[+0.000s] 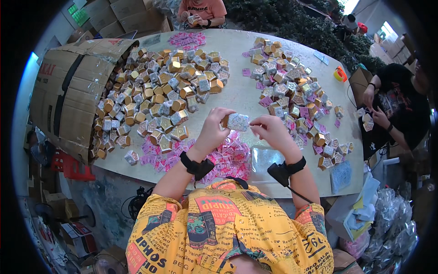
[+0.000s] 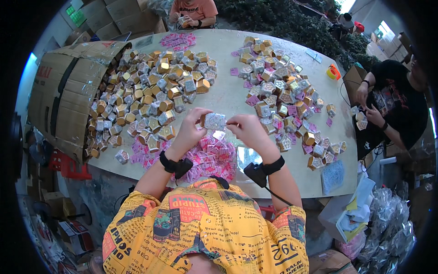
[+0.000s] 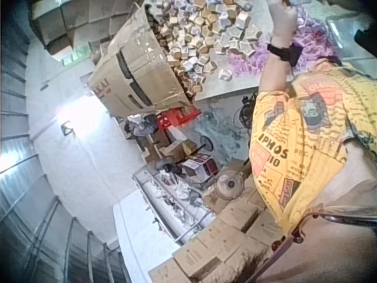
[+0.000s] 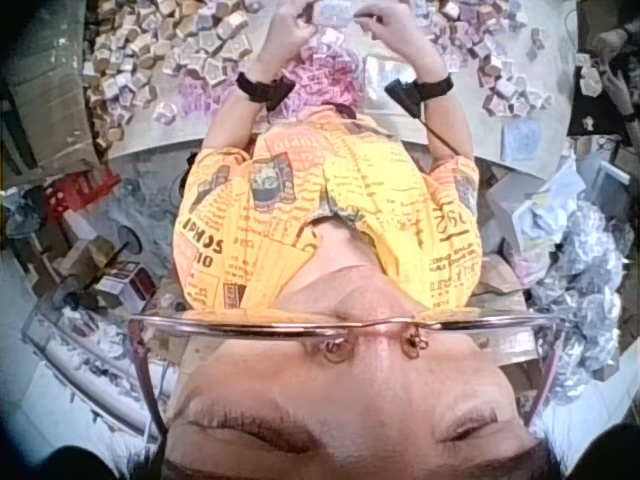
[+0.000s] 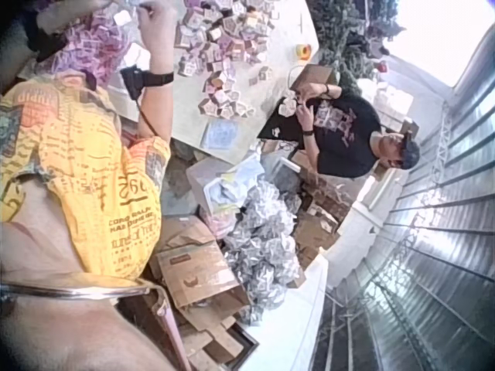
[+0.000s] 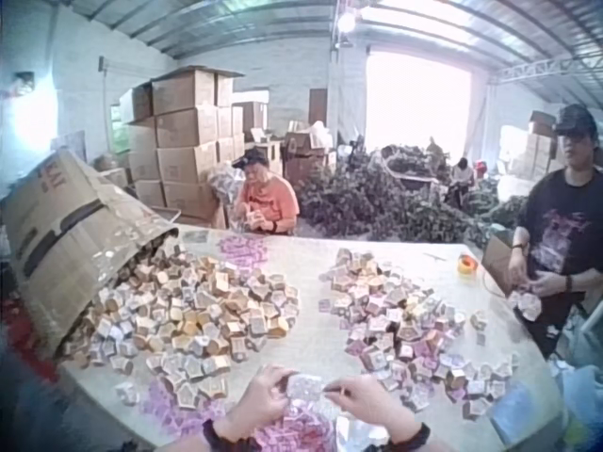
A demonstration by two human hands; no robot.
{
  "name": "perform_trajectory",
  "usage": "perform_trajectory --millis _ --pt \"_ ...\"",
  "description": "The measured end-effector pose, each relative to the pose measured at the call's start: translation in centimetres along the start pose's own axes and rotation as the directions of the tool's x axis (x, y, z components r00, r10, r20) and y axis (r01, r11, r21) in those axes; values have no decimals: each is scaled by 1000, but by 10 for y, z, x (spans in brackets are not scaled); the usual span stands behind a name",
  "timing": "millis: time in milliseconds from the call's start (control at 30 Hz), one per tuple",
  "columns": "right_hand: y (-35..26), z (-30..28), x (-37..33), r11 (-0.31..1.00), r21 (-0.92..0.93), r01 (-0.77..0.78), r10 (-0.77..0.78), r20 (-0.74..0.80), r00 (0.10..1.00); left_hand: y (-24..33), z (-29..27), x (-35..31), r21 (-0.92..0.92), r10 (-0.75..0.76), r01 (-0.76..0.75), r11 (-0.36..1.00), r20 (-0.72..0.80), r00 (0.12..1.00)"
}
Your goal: The person wraps small, gold-colored, house-shaped items with pink paper. They pick up an item, wrap it by hand, and place the finished unit on a growing pile on the table. The process is repetitive and performed by hand without tools.
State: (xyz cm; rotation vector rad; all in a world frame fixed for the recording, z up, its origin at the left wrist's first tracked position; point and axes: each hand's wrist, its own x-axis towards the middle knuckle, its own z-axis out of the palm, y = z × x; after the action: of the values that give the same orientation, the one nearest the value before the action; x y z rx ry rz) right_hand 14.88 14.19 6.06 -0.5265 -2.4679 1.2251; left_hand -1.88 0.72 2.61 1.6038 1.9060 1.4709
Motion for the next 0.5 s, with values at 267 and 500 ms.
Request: perform_trajectory --millis 267,500 --pt "43 3 -2 782 522 -341 228 270 935 -6 15 -3 9 7 -8 1000 93 996" --pt "73 12 -16 761 414 -500 293 469 833 -22 37 -19 28 -54 49 998 226 973"
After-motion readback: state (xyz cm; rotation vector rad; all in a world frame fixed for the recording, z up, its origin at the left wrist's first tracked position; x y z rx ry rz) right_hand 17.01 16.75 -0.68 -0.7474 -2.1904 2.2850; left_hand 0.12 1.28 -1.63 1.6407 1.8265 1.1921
